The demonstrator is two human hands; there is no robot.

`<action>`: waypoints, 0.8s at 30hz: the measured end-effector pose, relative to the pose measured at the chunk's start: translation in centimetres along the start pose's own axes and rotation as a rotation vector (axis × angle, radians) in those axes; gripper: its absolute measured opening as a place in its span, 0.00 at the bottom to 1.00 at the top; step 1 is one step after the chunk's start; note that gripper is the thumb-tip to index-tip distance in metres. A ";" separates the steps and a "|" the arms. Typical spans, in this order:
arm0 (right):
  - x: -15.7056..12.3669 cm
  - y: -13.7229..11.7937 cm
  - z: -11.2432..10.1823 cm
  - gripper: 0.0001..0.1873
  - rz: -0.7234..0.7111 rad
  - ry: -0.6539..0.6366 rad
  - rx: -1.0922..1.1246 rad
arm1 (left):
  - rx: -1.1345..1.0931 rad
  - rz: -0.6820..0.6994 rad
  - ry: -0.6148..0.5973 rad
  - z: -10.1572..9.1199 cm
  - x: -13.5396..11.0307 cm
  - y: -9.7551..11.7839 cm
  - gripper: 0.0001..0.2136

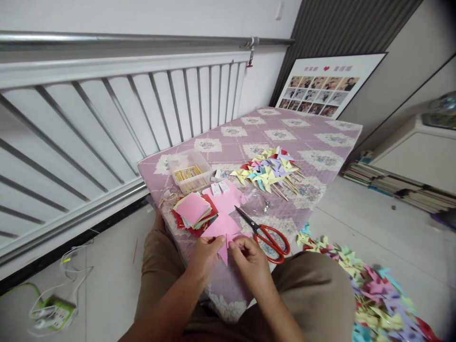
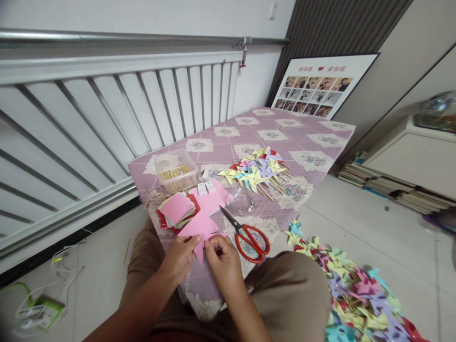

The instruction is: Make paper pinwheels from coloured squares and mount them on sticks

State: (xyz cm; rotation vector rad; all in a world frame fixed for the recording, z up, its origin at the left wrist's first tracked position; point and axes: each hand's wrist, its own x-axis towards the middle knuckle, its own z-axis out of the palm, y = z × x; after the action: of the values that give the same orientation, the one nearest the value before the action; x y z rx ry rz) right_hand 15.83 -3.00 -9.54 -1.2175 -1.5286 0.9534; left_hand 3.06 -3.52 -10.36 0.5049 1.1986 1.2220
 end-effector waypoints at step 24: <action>0.6 -0.4 0.0 0.14 0.004 -0.037 -0.072 | 0.138 0.067 0.048 -0.1 -0.1 -0.1 0.18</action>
State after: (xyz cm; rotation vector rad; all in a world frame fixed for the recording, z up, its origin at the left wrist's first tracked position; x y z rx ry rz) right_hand 15.72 -2.48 -9.01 -1.2597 -1.6019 0.9351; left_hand 3.00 -3.63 -10.43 0.6256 1.3220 1.2196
